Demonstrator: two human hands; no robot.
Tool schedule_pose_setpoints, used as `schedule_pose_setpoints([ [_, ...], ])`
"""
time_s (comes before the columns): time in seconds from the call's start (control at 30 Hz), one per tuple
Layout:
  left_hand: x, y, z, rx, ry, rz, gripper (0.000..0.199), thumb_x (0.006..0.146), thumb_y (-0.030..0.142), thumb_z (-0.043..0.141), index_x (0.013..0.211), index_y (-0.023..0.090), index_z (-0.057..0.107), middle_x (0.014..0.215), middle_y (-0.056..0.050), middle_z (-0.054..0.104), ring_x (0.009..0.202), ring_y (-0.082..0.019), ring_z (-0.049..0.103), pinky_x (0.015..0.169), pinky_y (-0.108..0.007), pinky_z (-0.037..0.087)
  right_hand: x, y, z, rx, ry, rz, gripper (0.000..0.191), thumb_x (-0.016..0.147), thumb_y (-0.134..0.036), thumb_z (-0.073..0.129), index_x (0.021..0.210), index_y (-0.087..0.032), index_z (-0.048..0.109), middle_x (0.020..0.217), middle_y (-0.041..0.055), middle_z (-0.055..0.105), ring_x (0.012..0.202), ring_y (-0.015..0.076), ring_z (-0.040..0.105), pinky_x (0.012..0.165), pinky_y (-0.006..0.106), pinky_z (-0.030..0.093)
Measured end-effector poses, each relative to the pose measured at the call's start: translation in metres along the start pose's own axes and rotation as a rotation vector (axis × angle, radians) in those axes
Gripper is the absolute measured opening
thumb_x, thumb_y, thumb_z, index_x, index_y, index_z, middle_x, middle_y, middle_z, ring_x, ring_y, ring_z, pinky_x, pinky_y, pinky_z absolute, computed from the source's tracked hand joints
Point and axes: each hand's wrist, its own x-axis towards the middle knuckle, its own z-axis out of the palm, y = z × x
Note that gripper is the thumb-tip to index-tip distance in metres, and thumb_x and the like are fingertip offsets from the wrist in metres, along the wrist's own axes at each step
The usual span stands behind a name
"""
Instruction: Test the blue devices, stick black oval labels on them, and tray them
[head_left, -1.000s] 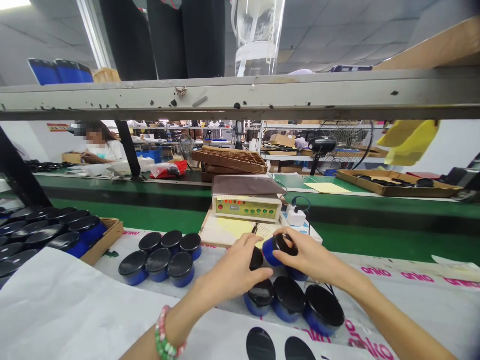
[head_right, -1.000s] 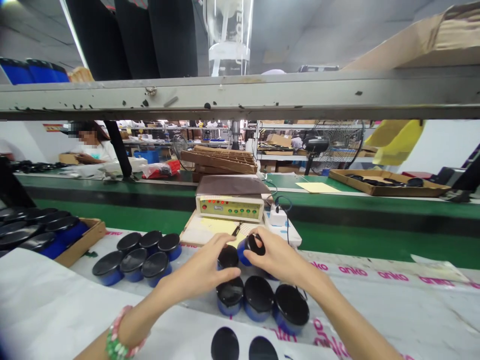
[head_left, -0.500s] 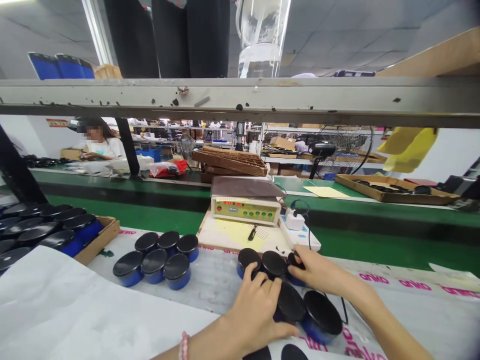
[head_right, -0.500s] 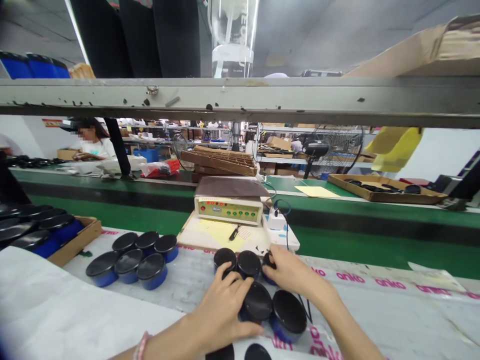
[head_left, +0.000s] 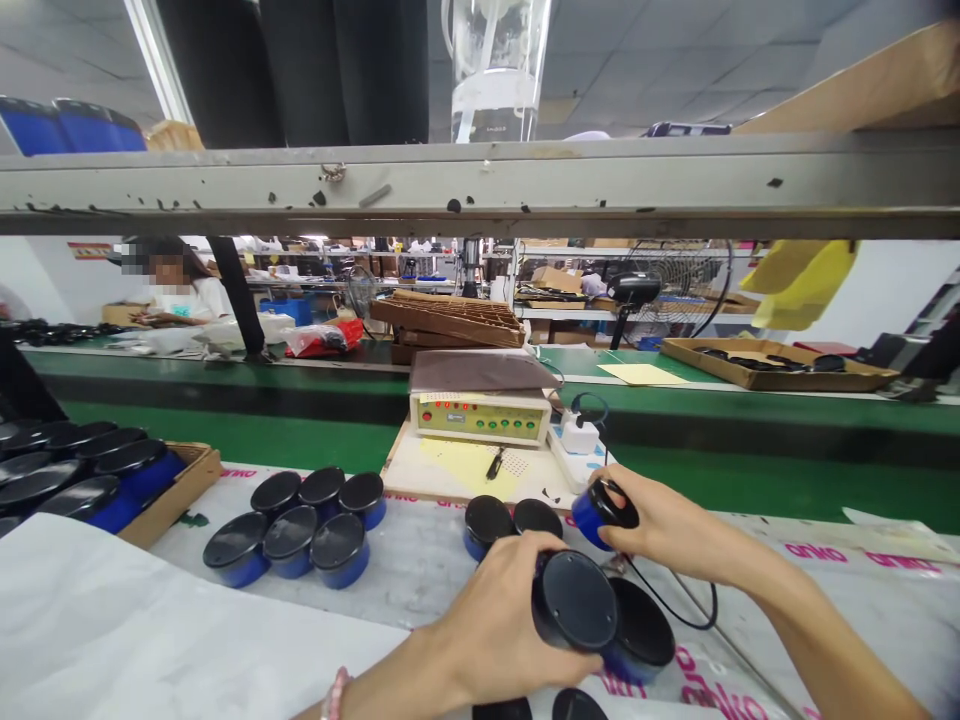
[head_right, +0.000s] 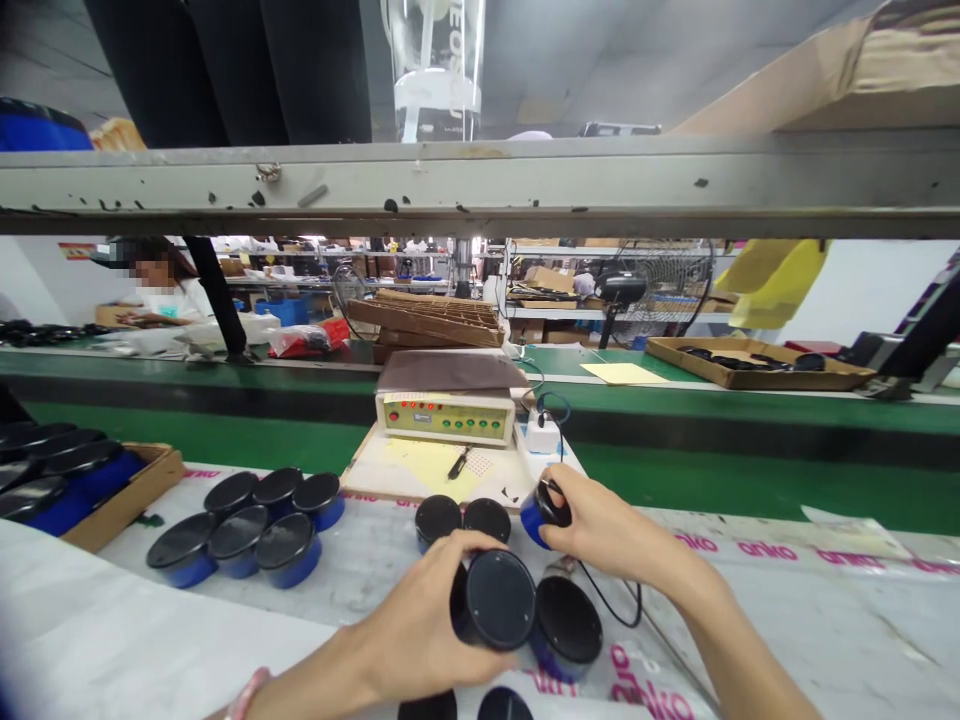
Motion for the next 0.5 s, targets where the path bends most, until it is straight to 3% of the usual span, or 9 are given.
schedule_pose_setpoints([
  [0.1,-0.001,0.014,-0.01,-0.104,0.02,-0.033,0.064,0.058,0.027,0.079,0.114,0.024,0.047,0.11,-0.003,0.06,0.097,-0.023,0.06,0.085,-0.034,0.048,-0.004,-0.006,-0.006,0.023,0.017,0.003,0.019,0.07,-0.025,0.057,0.08,-0.023,0.04,0.074,-0.0034,0.046,0.066,0.015,0.043,0.058,0.026,0.038],
  [0.27,-0.004,0.01,-0.003,0.017,-0.084,0.056,0.064,0.052,0.032,0.084,0.108,0.022,0.055,0.107,-0.004,0.06,0.103,-0.026,0.056,0.097,-0.038,0.041,-0.01,-0.017,-0.014,0.303,0.078,-0.029,0.037,0.077,-0.033,0.056,0.11,-0.025,0.044,0.09,-0.0008,0.052,0.08,0.0179,0.051,0.069,0.028,0.045],
  [0.37,-0.006,0.006,0.005,0.05,-0.169,0.073,0.049,0.056,0.027,0.08,0.099,0.023,0.057,0.101,-0.002,0.06,0.101,-0.026,0.056,0.095,-0.037,0.043,-0.014,-0.022,-0.015,0.59,0.111,-0.101,0.033,0.081,-0.043,0.055,0.106,-0.024,0.046,0.103,0.0035,0.054,0.088,0.0202,0.053,0.072,0.029,0.047],
  [0.5,-0.007,0.014,-0.001,-0.054,-0.09,-0.01,0.065,0.053,0.028,0.081,0.111,0.026,0.05,0.108,-0.002,0.059,0.094,-0.023,0.059,0.082,-0.034,0.049,-0.013,-0.028,-0.012,0.833,0.184,-0.075,0.027,0.084,-0.049,0.051,0.091,-0.024,0.045,0.11,0.007,0.057,0.088,0.0218,0.057,0.062,0.027,0.049],
])
